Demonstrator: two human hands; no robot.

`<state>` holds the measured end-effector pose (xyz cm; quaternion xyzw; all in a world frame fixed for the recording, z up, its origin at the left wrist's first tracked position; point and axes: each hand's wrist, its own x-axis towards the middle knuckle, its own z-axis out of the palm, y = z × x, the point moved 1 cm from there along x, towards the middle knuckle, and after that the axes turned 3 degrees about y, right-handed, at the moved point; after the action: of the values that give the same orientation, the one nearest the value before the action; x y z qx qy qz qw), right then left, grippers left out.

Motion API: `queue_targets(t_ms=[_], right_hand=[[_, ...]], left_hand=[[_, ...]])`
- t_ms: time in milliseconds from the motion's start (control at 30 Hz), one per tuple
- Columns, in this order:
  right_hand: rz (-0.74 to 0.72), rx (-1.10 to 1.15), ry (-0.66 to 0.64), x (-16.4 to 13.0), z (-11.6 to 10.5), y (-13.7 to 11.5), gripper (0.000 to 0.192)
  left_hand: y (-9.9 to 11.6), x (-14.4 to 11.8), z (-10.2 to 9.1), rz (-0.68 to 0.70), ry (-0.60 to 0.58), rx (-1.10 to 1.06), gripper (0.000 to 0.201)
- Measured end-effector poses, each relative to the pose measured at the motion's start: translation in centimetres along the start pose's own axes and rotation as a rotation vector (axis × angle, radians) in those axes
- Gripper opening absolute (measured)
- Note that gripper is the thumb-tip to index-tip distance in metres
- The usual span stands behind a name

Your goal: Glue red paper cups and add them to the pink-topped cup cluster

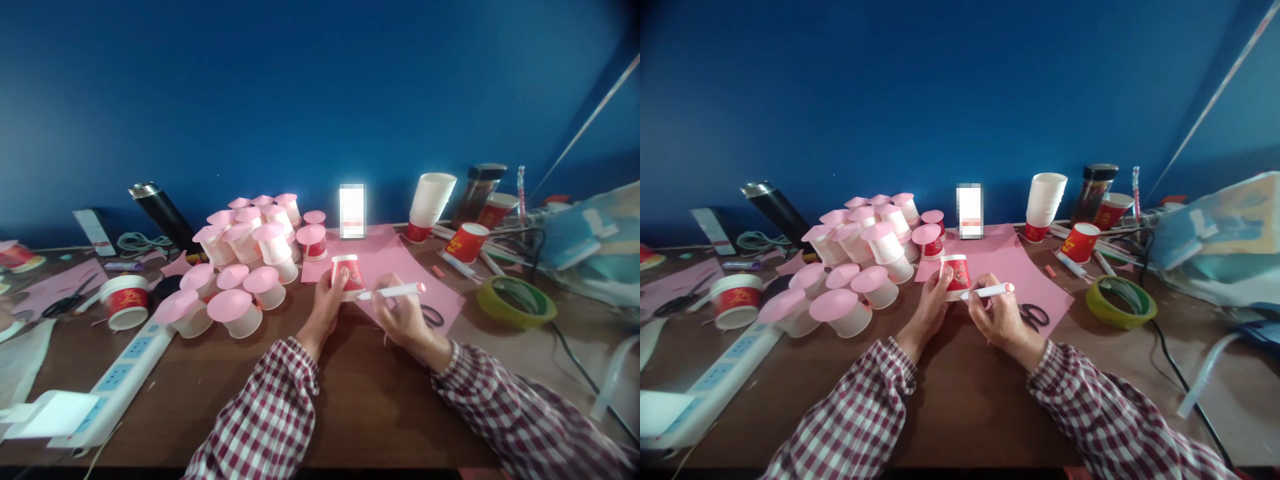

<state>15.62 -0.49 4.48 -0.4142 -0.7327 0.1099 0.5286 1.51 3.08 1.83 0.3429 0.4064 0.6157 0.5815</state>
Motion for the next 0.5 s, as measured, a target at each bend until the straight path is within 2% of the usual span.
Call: queue_targets(t_ms=[500], right_hand=[[0.056,0.027,-0.060,0.11,-0.04,0.32,0.010]], left_hand=[[-0.19,-0.07,-0.05,0.003,-0.034,-0.024,0.043]])
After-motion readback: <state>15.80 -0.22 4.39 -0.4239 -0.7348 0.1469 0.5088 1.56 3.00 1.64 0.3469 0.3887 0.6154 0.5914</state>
